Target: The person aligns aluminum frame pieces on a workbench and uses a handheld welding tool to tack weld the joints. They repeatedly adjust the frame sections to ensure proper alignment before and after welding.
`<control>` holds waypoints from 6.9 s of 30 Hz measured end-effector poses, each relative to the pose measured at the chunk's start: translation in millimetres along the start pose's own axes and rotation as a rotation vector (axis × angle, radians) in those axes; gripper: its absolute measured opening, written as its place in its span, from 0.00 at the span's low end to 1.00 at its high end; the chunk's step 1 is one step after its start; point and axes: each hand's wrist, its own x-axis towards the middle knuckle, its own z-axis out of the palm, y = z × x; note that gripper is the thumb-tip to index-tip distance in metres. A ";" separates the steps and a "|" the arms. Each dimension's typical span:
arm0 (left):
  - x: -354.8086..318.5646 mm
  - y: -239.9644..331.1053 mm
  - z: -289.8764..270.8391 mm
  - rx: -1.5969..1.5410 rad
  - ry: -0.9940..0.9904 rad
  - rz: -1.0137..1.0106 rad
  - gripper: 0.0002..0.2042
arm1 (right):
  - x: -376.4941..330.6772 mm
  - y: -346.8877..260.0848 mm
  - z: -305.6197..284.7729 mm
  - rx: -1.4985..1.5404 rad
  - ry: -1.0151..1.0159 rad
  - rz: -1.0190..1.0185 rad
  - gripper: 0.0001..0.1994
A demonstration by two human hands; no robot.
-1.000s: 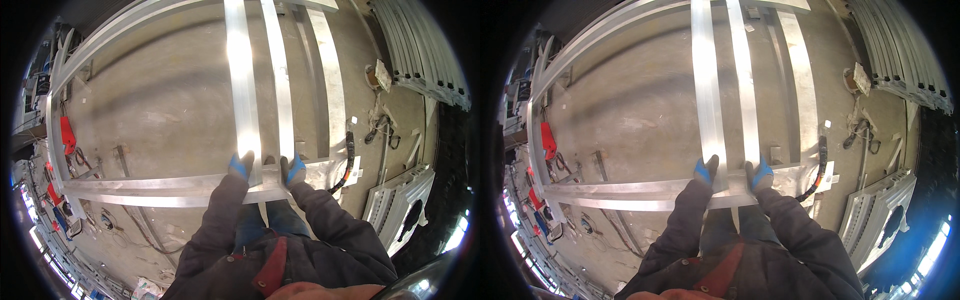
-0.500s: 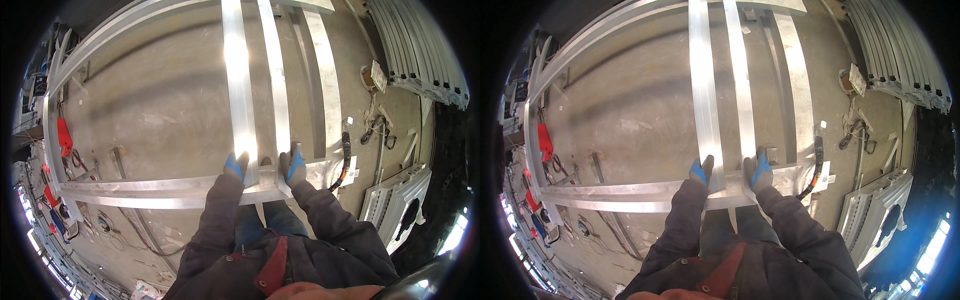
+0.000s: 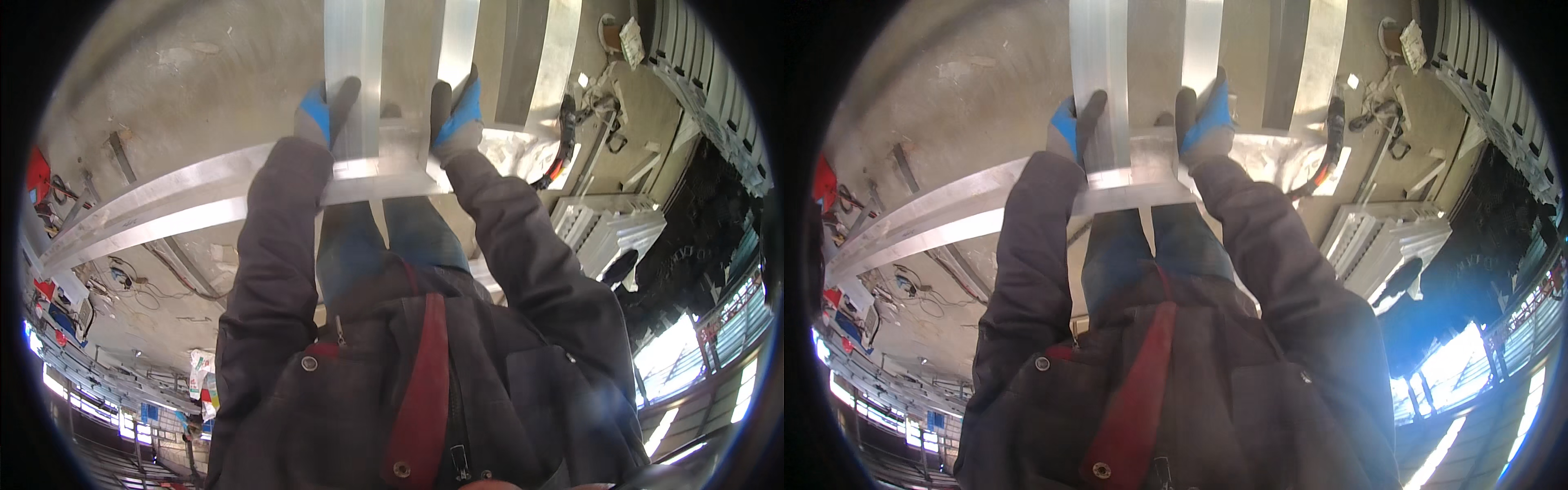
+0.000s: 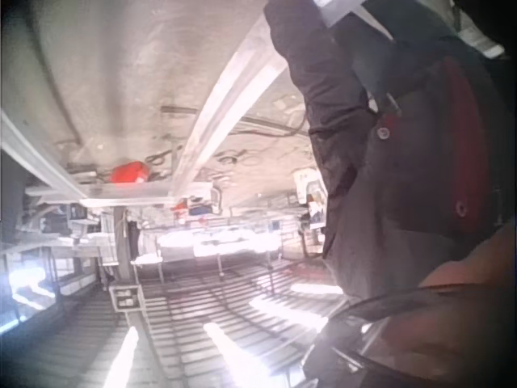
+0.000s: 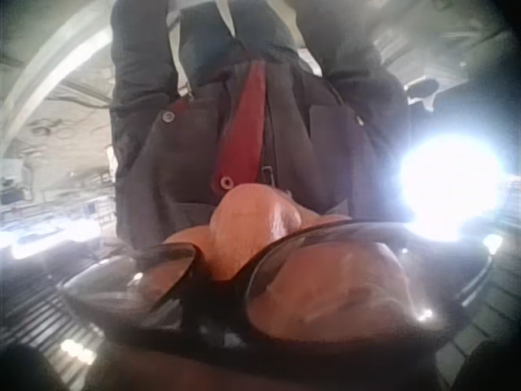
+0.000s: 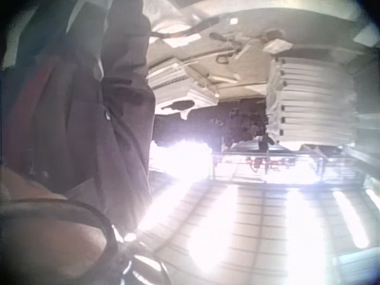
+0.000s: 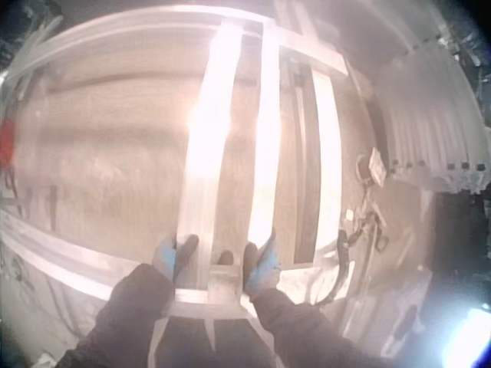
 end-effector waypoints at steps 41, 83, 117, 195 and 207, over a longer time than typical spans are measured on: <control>-15.5 -2.6 20.0 -0.271 0.011 0.081 0.31 | 0.4 -7.1 -2.8 -0.095 0.006 0.096 0.38; 0.9 -28.7 31.6 0.028 0.127 0.128 0.36 | 1.0 -5.2 -3.5 -0.127 0.005 0.091 0.39; -6.6 -15.3 44.1 0.075 0.131 0.181 0.37 | 0.0 -8.3 -6.0 -0.116 0.012 0.088 0.39; 5.0 -7.6 83.8 -0.676 -0.069 -0.247 0.25 | 2.1 -13.8 -5.5 -0.071 0.032 0.063 0.37; 10.4 -19.6 80.0 0.145 -0.013 0.043 0.27 | 1.8 -13.0 -5.6 -0.041 0.010 0.083 0.39</control>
